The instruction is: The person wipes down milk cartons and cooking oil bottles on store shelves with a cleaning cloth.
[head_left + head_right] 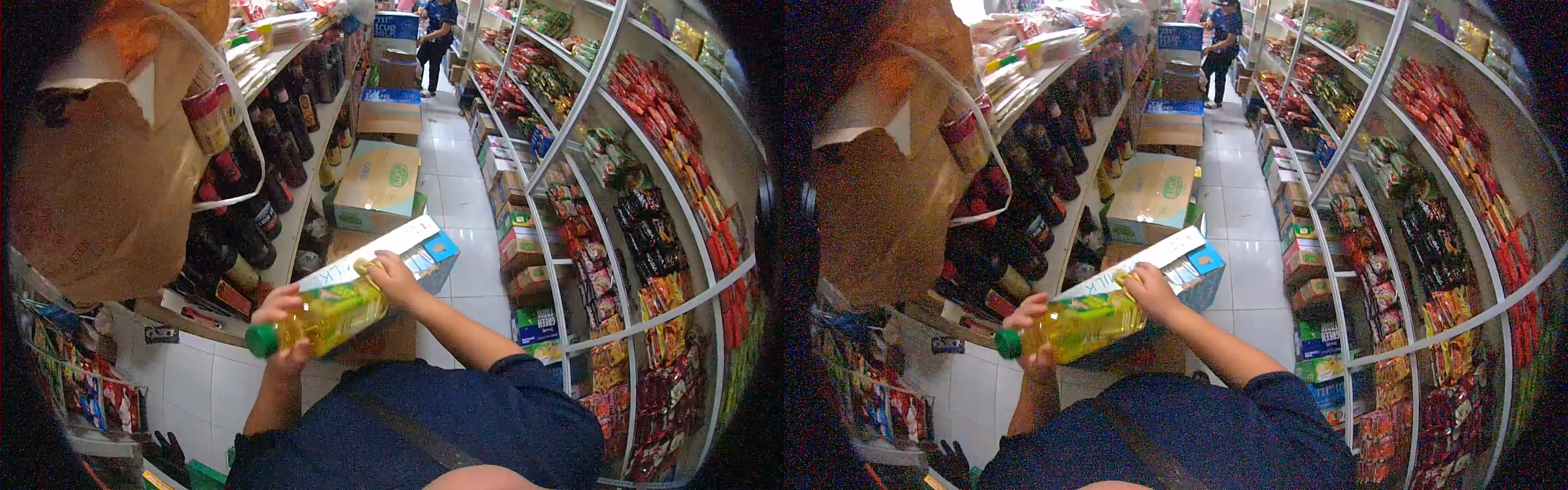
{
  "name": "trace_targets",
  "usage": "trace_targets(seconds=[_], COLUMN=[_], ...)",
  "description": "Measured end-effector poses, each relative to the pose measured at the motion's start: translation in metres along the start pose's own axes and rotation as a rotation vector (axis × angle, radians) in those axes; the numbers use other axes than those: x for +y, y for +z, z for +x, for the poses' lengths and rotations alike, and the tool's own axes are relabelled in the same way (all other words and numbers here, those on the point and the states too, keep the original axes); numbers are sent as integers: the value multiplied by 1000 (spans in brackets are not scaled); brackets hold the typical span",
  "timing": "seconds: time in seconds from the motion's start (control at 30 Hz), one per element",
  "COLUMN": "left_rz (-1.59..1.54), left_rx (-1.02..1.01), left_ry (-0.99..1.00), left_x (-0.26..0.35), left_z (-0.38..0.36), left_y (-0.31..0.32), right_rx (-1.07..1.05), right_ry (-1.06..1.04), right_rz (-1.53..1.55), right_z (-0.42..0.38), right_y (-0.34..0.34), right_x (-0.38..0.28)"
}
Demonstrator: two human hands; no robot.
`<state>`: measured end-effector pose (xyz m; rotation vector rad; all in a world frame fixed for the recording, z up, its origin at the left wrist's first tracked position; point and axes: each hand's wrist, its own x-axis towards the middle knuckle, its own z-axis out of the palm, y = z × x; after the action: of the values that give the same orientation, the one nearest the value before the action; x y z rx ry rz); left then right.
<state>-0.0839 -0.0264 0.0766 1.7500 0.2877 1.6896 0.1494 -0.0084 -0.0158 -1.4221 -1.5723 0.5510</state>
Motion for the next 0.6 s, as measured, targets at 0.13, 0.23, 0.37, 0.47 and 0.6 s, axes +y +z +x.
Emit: trace_targets(seconds=[0.13,0.23,0.37,0.47,0.6], left_rz=[-41,-117,-176,-187,-213], left_rx=[-75,-135,-3,80,-31], left_ry=[-107,-226,-184,-163,1], left_x=[21,30,21,21,24], left_z=[-10,-18,-30,-31,-17], left_y=[-10,-17,-17,-9,1], right_rx=[-108,27,-38,-154,-170], right_ry=[138,277,364,492,449], right_rz=[13,169,333,811,1113], right_z=[-10,-18,-20,-21,-23], right_y=[-10,-8,5,4,-17], right_x=[5,3,5,-4,-21])
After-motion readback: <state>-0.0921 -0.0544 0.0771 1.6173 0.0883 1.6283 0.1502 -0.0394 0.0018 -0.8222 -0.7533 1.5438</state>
